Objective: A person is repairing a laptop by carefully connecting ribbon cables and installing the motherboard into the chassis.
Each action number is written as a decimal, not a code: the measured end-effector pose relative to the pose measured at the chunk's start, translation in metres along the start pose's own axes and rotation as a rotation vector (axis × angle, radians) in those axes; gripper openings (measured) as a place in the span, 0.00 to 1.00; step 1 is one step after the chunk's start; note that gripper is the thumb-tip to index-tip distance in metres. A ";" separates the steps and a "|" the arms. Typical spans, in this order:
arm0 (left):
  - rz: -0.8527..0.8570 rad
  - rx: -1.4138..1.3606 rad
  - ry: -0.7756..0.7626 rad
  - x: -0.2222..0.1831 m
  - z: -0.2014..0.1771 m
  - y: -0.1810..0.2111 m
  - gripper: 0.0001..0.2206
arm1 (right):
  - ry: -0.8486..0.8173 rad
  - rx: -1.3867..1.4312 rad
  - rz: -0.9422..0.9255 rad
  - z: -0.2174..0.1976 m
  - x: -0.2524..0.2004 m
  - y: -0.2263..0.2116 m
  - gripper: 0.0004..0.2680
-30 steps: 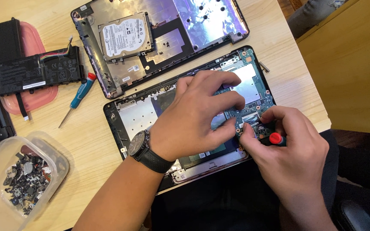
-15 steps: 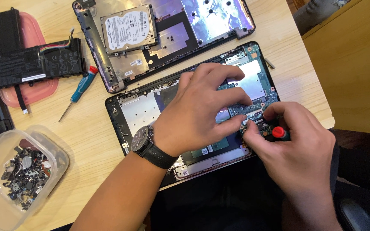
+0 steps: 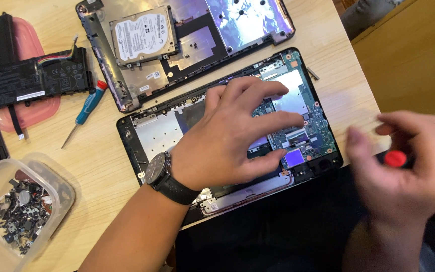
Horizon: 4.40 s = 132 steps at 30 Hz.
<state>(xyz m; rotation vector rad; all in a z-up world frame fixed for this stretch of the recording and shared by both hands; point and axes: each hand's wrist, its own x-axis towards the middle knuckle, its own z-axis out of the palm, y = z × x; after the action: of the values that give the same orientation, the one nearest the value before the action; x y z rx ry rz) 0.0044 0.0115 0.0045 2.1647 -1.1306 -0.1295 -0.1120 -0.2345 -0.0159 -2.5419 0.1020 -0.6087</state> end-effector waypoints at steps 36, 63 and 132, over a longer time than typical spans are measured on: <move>0.034 0.298 -0.121 0.000 -0.008 0.026 0.26 | 0.090 0.030 -0.116 0.029 0.029 0.030 0.06; -0.062 0.280 -0.116 0.002 0.008 0.025 0.27 | -0.947 0.056 0.200 -0.004 0.094 0.038 0.24; -0.171 0.691 0.384 -0.012 -0.050 -0.096 0.03 | -0.071 -0.396 -0.127 0.073 0.079 0.034 0.06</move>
<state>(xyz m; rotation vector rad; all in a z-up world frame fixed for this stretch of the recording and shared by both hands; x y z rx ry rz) 0.0817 0.0839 -0.0186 2.7174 -0.8329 0.6683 -0.0073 -0.2441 -0.0572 -2.9686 0.0388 -0.5926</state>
